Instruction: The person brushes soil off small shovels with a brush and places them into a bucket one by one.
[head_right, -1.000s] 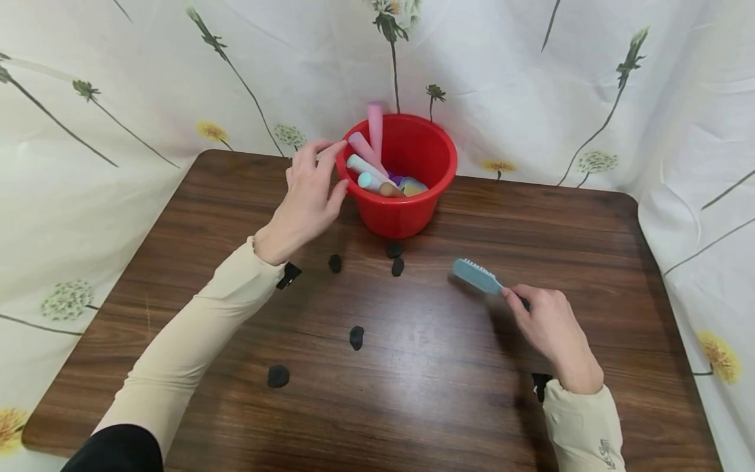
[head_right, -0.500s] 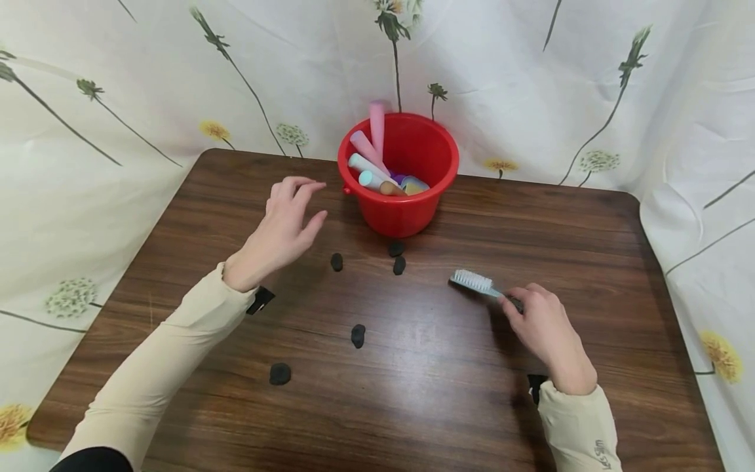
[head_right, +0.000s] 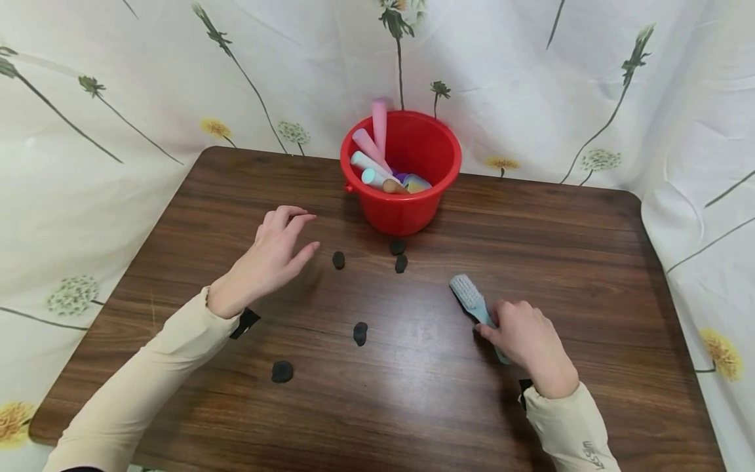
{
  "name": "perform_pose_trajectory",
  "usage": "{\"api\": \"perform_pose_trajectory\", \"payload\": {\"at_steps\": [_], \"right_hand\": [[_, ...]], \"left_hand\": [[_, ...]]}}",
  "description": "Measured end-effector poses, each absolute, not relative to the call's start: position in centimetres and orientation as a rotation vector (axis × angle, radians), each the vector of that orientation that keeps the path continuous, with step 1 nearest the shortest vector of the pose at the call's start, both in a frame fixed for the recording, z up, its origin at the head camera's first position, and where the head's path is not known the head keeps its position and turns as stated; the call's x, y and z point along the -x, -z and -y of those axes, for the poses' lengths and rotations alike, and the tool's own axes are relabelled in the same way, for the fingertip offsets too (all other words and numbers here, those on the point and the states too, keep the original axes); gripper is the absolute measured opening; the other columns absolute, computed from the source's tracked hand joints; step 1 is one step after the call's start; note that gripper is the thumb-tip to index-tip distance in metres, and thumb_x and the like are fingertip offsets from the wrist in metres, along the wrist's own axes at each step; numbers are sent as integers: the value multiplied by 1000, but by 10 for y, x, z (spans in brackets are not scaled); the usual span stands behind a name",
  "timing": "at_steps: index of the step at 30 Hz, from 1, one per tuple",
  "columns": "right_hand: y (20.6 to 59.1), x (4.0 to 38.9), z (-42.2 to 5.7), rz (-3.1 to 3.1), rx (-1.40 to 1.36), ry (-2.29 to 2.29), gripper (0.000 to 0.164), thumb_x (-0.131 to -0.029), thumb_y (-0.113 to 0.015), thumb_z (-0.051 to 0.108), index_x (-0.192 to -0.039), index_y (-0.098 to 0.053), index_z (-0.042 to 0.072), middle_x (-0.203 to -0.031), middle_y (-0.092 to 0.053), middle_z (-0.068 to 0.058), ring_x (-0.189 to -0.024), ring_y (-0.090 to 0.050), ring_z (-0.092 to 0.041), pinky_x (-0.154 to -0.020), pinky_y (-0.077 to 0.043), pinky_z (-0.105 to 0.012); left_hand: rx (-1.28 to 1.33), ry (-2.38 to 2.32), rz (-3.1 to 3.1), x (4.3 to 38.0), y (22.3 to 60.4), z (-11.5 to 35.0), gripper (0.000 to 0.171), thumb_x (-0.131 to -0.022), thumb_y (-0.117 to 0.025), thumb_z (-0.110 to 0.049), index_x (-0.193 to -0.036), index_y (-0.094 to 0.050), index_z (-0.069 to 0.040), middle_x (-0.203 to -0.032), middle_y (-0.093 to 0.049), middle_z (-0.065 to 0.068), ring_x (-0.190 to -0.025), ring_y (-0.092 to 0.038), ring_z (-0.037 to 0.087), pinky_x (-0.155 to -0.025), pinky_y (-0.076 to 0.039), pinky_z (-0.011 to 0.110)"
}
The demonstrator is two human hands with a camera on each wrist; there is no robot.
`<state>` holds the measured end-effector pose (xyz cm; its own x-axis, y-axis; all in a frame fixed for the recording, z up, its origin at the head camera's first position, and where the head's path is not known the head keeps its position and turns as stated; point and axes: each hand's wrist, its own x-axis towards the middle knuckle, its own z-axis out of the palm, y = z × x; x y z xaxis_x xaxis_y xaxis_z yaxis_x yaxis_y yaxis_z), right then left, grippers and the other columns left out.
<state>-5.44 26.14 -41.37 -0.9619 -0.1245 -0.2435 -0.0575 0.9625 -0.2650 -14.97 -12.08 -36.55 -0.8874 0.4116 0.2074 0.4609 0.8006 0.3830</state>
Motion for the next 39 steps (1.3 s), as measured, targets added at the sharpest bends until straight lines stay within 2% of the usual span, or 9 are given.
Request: {"api": "perform_pose_trajectory", "payload": {"at_steps": [6,17,24,28,30,32,35,37,39], "right_hand": [[418,52,-251,-2761,127,317,41,-83,-70,39,-58,-49,15,-58,-47,-1,-52,-46,-19,-46,-33,-32],[428,51,-245,-2707,109,337,39,-87,-66,37,-58,-55,14,-59,-50,-1,-52,-47,-18,-47,-36,-33],[420,51,-261,-2769,251,413,42,-88,-66,38,-55,-52,17,-52,-45,5,-49,-42,-12,-48,-33,-28],[396,59,-285,-2832,330,392,32,-90,-65,37,-70,-61,12,-60,-55,5,-55,-49,-11,-52,-41,-32],[381,65,-295,-2889,363,362,33,-91,-65,38,-90,-64,5,-72,-62,-2,-64,-58,-17,-59,-48,-38],[365,72,-303,-2969,398,348,49,-91,-64,39,-115,-57,-2,-91,-65,-15,-81,-62,-31,-71,-51,-50],[342,82,-310,-3141,480,375,77,-89,-66,44,-142,-36,-3,-120,-53,-32,-106,-51,-50,-87,-42,-64],[329,91,-312,-3274,608,452,86,-88,-61,56,-147,-31,0,-129,-46,-36,-113,-43,-55,-93,-35,-66],[316,99,-311,-3384,726,494,92,-87,-52,68,-147,-32,1,-134,-43,-34,-120,-40,-55,-98,-31,-66]], "left_hand": [[697,638,2937,144,375,121,41,-93,-61,-18,-127,-52,4,-128,-45,21,-115,-42,39,-90,-39,51],[749,608,2940,135,398,119,45,-92,-64,-18,-126,-52,7,-125,-47,23,-107,-49,40,-88,-45,51],[816,633,2918,136,390,123,42,-97,-57,-27,-126,-53,4,-124,-51,18,-112,-53,34,-98,-47,46],[831,516,2970,142,373,130,51,-101,-47,-41,-131,-51,0,-133,-53,18,-123,-52,35,-104,-43,51],[809,410,2985,146,361,136,58,-100,-43,-47,-134,-50,-1,-139,-50,18,-130,-47,37,-106,-40,55],[775,312,2977,152,348,142,63,-99,-41,-53,-137,-49,-2,-144,-47,18,-136,-41,38,-108,-36,57],[742,208,2943,163,326,146,71,-98,-38,-58,-142,-44,-3,-151,-40,18,-142,-32,38,-110,-33,57],[733,184,2924,171,312,145,74,-98,-36,-61,-145,-40,-4,-154,-34,17,-144,-28,37,-111,-31,56],[735,171,2909,178,300,142,76,-97,-34,-62,-149,-34,-6,-157,-29,16,-147,-23,35,-112,-28,56]]}}
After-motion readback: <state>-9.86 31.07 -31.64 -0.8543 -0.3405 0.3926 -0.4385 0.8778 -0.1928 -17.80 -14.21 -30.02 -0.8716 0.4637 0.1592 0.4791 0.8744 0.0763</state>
